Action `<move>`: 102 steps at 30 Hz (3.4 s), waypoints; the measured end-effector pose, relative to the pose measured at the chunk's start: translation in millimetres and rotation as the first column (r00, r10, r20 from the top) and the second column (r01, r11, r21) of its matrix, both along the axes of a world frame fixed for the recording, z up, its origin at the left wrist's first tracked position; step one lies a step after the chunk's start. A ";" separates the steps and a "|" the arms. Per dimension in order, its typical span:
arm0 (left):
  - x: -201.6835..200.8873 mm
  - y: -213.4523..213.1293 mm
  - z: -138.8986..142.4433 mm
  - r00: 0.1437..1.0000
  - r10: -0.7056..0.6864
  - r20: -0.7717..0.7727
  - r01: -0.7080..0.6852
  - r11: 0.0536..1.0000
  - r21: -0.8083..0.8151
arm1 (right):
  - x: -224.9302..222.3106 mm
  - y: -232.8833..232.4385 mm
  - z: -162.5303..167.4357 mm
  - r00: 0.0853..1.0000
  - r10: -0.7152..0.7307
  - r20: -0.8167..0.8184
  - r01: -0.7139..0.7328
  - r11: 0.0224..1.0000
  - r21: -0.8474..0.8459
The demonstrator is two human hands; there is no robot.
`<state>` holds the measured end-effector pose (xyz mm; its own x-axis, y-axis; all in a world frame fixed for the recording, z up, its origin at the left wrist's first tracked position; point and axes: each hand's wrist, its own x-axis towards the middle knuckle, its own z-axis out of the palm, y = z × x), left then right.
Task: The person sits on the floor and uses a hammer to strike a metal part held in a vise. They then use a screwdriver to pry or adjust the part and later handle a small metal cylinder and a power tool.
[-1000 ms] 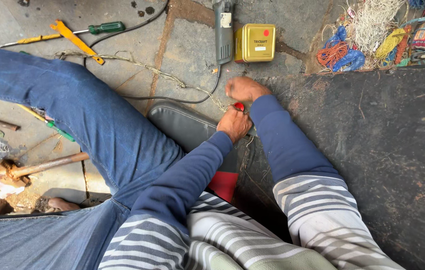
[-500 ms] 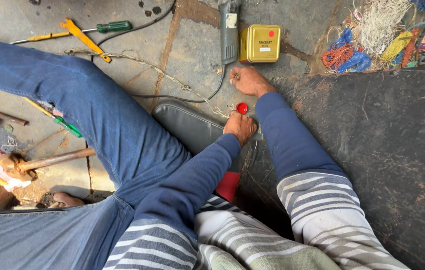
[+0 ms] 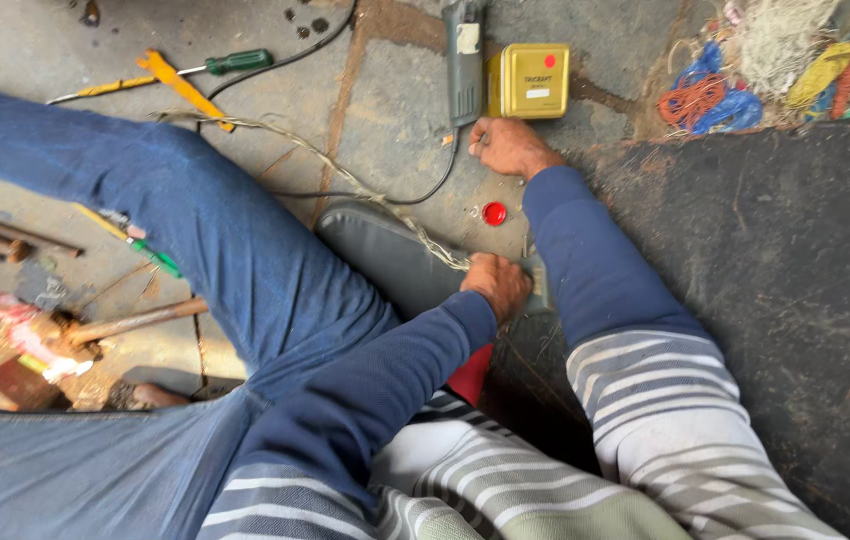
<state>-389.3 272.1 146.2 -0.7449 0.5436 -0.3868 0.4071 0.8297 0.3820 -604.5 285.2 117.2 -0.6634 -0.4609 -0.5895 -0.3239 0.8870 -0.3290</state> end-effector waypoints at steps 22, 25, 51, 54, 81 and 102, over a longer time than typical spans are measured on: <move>70.1 -28.9 95.3 0.916 -0.209 -0.341 0.238 0.970 0.045 | -58.3 -22.4 55.4 0.978 0.160 -0.137 -0.154 0.987 0.053; 86.2 -29.8 108.0 0.980 -0.104 -0.170 0.141 0.965 0.221 | -56.8 -21.3 61.0 0.998 0.054 -0.039 -0.051 0.996 0.076; 318.1 -435.2 188.6 -0.135 0.982 0.132 -0.746 -0.189 0.638 | 17.1 -108.5 20.5 0.987 -0.018 -0.160 -0.071 0.841 -0.536; 283.5 -418.6 221.2 -0.124 0.961 0.248 -0.663 -0.266 0.700 | 96.3 -170.2 48.0 0.997 0.046 -0.055 -0.071 0.529 -0.846; 92.1 -385.9 211.5 0.488 0.663 -0.568 -0.313 0.740 0.596 | 154.2 -202.9 263.5 0.692 0.482 -0.537 -0.716 0.551 -0.429; 17.2 -281.7 94.2 0.644 0.738 0.203 -0.516 0.223 0.827 | 92.5 -98.9 -28.1 0.914 0.102 -0.392 -0.109 0.994 0.005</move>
<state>-372.2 -9.6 240.5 -0.9787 -0.1820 0.0953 0.0494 0.2416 0.9691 -512.1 186.3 89.2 -0.7864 -0.5483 -0.2846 -0.5209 0.8362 -0.1718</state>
